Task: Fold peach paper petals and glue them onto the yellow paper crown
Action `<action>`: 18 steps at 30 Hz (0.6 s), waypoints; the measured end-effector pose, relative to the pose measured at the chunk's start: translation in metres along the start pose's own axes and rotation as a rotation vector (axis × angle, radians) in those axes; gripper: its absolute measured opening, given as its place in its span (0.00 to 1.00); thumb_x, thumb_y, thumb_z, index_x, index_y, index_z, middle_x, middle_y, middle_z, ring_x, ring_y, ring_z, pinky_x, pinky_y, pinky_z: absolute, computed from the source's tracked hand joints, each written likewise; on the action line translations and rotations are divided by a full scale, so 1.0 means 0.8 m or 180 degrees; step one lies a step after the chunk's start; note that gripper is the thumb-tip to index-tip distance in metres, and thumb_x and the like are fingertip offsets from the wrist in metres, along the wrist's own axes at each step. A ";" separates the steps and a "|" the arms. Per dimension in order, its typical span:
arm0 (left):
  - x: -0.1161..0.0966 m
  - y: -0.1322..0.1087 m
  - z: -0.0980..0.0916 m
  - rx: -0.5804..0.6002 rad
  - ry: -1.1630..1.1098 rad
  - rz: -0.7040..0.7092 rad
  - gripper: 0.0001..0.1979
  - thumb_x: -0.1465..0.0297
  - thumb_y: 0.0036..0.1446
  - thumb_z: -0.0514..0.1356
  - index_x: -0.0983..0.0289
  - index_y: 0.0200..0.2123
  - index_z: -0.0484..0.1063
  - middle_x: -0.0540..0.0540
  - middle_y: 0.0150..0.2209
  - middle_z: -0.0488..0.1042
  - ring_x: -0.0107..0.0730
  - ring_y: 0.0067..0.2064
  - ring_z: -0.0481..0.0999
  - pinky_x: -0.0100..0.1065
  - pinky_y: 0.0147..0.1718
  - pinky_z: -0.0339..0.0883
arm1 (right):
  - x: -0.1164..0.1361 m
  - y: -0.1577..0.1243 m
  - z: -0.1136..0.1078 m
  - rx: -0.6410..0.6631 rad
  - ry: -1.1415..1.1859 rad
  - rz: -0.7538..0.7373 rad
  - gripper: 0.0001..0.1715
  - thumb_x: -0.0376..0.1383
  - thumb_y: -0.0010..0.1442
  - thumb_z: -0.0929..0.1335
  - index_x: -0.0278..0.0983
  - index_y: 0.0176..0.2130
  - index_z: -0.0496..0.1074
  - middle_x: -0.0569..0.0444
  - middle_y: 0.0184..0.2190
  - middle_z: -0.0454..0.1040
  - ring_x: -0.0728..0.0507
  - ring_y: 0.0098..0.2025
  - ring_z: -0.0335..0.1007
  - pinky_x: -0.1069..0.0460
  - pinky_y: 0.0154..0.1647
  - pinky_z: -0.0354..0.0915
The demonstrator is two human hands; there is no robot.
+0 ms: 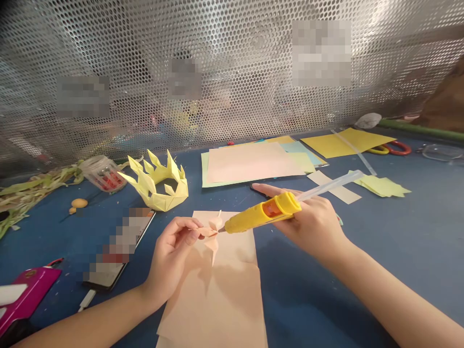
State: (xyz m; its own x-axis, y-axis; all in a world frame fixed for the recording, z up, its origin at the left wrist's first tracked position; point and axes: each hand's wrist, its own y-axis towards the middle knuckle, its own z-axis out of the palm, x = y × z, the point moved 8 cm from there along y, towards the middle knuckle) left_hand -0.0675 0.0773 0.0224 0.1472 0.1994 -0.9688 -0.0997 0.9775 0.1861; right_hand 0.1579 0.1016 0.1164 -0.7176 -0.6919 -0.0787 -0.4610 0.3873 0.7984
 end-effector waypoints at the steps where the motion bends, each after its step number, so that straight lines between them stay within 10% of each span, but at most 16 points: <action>1: 0.000 0.000 0.000 -0.0002 0.0003 0.0008 0.06 0.65 0.64 0.64 0.60 0.36 0.74 0.50 0.38 0.76 0.29 0.42 0.78 0.28 0.45 0.71 | 0.000 0.000 0.000 0.0008 -0.0005 -0.0004 0.12 0.37 0.70 0.62 0.40 0.40 0.74 0.57 0.37 0.85 0.54 0.13 0.68 0.57 0.13 0.60; 18: 0.004 0.001 0.003 0.0005 -0.0164 -0.0126 0.10 0.62 0.62 0.66 0.62 0.34 0.72 0.53 0.38 0.75 0.40 0.45 0.80 0.41 0.49 0.73 | -0.002 -0.016 0.006 0.0076 -0.0139 0.0217 0.17 0.34 0.66 0.63 0.48 0.50 0.75 0.62 0.30 0.83 0.45 0.28 0.79 0.53 0.23 0.67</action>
State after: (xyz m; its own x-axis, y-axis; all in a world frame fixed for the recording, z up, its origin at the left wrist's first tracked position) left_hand -0.0650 0.0789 0.0200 0.2016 0.1639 -0.9657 -0.0913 0.9848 0.1481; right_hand 0.1627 0.1006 0.1036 -0.7697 -0.6364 -0.0509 -0.4221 0.4474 0.7884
